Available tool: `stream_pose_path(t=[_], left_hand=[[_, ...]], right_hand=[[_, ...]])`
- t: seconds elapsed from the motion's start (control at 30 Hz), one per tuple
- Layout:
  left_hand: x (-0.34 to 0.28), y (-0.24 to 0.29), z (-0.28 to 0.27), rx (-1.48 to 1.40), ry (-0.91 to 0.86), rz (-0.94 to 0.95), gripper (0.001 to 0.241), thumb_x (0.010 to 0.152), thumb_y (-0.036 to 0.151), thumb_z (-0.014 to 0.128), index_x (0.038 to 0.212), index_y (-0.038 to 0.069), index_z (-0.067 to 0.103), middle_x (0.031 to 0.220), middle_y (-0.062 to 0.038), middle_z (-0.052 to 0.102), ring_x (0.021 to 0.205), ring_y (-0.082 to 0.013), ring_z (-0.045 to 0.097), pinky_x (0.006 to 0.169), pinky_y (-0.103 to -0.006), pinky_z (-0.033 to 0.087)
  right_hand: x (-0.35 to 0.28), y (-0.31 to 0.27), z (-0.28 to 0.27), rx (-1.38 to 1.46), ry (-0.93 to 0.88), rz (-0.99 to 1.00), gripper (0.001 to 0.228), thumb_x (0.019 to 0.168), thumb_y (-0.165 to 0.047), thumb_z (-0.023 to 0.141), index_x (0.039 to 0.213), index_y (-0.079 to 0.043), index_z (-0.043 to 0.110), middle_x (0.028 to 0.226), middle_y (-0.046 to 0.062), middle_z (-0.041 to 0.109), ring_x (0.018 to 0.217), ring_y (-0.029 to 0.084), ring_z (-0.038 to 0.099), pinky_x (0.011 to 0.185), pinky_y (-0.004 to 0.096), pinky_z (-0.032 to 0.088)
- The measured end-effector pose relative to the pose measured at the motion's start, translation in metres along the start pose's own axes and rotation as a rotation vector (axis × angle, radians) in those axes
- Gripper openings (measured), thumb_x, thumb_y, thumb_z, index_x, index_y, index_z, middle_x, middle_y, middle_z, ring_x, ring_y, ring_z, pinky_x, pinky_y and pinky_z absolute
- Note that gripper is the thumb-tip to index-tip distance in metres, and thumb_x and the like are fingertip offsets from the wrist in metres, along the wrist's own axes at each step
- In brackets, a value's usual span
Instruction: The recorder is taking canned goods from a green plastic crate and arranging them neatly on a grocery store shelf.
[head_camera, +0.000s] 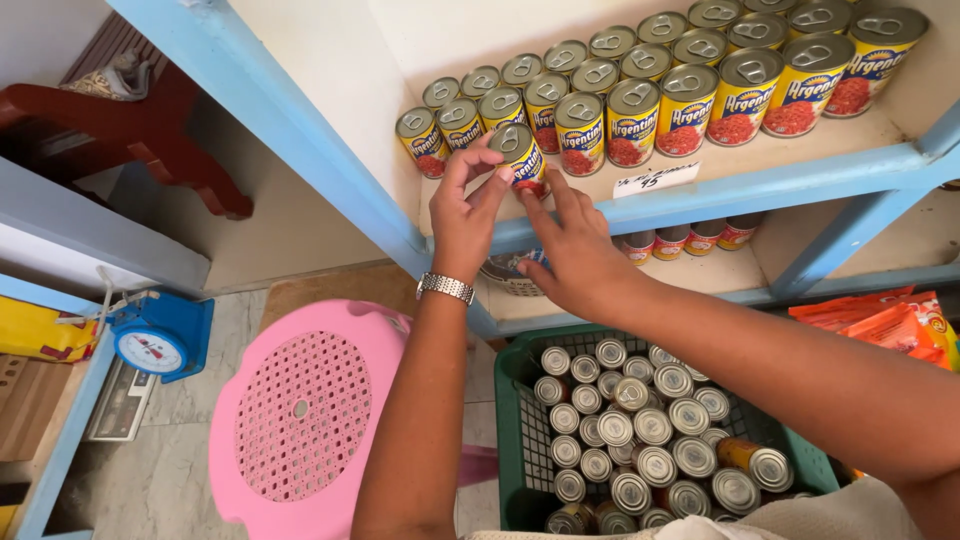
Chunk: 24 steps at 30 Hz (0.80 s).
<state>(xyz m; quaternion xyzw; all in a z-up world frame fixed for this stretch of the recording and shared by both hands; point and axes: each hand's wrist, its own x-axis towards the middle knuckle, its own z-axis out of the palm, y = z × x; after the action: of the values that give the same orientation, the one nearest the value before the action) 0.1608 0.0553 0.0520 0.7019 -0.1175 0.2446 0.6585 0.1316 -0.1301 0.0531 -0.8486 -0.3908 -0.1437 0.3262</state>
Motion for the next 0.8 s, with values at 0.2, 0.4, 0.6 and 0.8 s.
stream_pose_path(t=[0.2,0.4,0.6,0.8], left_hand=[[0.005,-0.002,0.003,0.025,-0.054,0.018,0.018,0.098,0.002,0.07,0.115,0.003,0.062,0.15,-0.015,0.056,0.117,-0.012,0.064,0.1,-0.0305,0.06],[0.013,-0.007,0.005,0.047,-0.072,-0.029,0.019,0.097,0.001,0.067,0.112,0.006,0.058,0.15,-0.012,0.057,0.114,-0.0115,0.065,0.096,-0.0303,0.062],[0.017,-0.01,0.023,0.09,-0.021,-0.008,0.039,0.082,-0.005,0.077,0.113,0.008,0.057,0.123,-0.005,0.062,0.11,-0.0141,0.066,0.095,-0.0328,0.06],[0.009,-0.008,0.033,0.187,0.057,0.045,0.044,0.084,-0.005,0.077,0.12,0.01,0.058,0.12,-0.004,0.062,0.109,-0.0154,0.068,0.093,-0.0323,0.06]], right_hand=[[-0.002,0.0,0.0,-0.203,-0.102,0.039,0.093,0.081,-0.033,0.078,0.153,0.003,0.032,0.159,0.035,0.018,0.141,0.05,0.027,0.11,0.059,0.03],[-0.008,0.007,0.001,-0.25,-0.032,-0.029,0.088,0.079,-0.03,0.078,0.152,-0.001,0.038,0.157,0.03,0.027,0.14,0.047,0.031,0.11,0.057,0.033],[-0.009,0.015,0.004,-0.231,-0.041,-0.078,0.083,0.082,-0.028,0.078,0.15,0.002,0.041,0.157,0.021,0.035,0.137,0.042,0.036,0.11,0.055,0.035],[-0.006,0.014,0.0,-0.306,-0.048,-0.113,0.083,0.078,-0.027,0.078,0.147,0.002,0.043,0.158,0.025,0.034,0.136,0.043,0.038,0.11,0.054,0.035]])
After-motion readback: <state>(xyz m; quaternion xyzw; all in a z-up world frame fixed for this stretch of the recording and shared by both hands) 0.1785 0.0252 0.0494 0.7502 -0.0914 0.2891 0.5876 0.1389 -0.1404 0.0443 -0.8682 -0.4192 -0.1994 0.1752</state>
